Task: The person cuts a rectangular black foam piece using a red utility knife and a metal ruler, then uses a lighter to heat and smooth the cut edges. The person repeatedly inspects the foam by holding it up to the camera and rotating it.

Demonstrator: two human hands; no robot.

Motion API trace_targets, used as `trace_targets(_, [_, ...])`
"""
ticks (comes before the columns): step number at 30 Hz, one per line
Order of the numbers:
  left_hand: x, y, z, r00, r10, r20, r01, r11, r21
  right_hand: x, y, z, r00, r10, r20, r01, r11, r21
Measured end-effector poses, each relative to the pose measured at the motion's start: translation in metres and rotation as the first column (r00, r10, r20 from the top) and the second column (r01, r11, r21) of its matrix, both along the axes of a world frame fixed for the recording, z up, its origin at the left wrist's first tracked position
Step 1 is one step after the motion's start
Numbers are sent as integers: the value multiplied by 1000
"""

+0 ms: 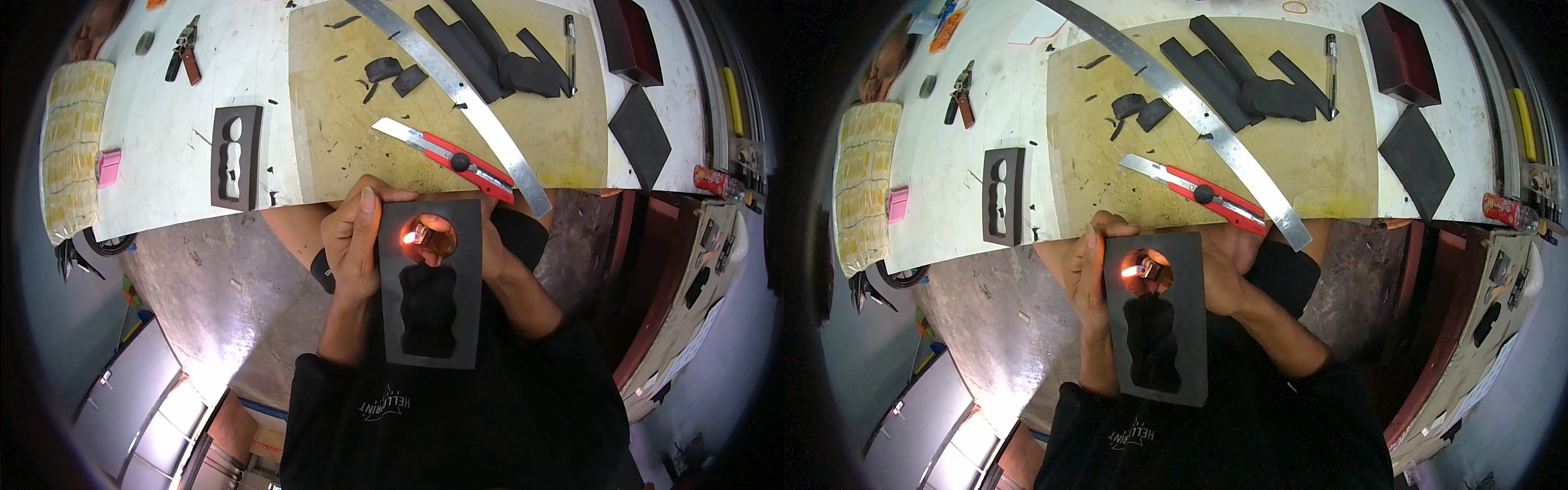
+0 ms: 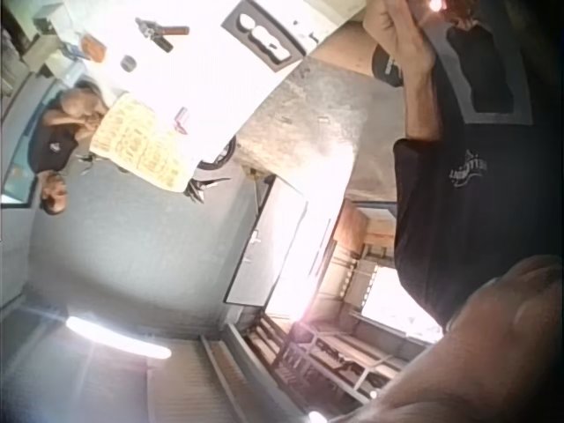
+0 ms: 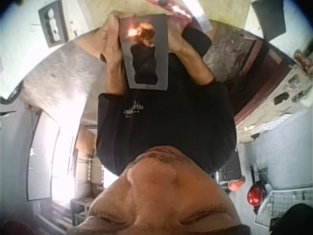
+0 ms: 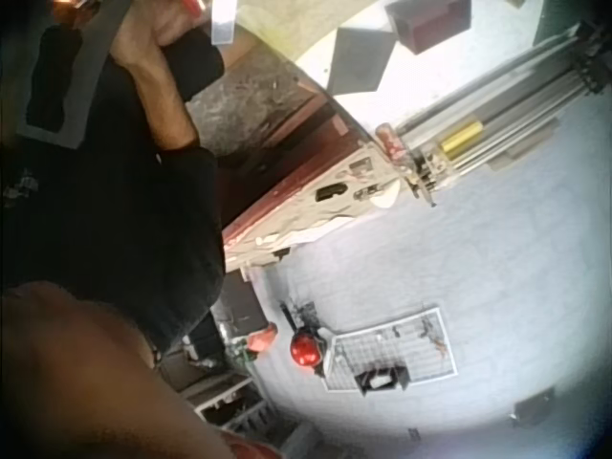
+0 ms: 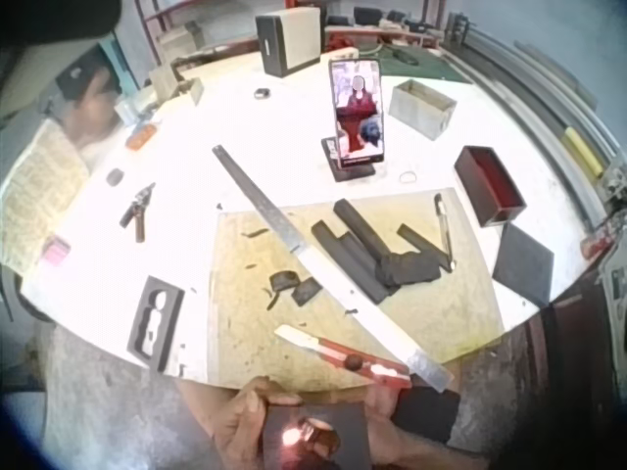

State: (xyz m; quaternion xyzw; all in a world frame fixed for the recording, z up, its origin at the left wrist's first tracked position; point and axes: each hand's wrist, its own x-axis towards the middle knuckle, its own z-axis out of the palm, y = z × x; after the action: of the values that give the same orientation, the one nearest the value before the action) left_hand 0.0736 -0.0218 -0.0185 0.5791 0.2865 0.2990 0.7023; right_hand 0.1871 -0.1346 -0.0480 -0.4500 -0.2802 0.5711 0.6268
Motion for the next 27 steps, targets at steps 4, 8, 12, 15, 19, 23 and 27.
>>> trace_targets(4, [0, 1, -2, 1000, -2, -8, 2, 1000, 4, 5, 4, 3, 951, 59, -304, -132, 965, -227])
trace_targets(8, [1, 1, -1, 1000, -10, -5, 10, 1000, 11, 3, 1, -2, 978, 42, -203, -85, 974, -208])
trace_targets(12, [0, 1, -2, 1000, -3, -16, 4, 999, 39, 0, 0, -3, 1000, -25, -15, 23, 995, -95])
trace_targets(15, [0, 0, -2, 999, 11, -34, -10, 1000, 21, 0, 2, -12, 983, -48, 177, 43, 999, 32])
trace_targets(19, [3, -3, 0, 999, 43, -24, -43, 999, -7, 4, 5, -10, 998, 29, 57, -27, 999, -32])
trace_targets(23, [3, -5, -4, 997, 75, -1, -75, 995, -66, 2, 6, -9, 994, -60, -88, 55, 997, -55])
trace_targets(27, [-4, -8, -11, 994, 101, -51, -110, 968, -225, 1, 6, -7, 959, -110, -262, 80, 989, -124])
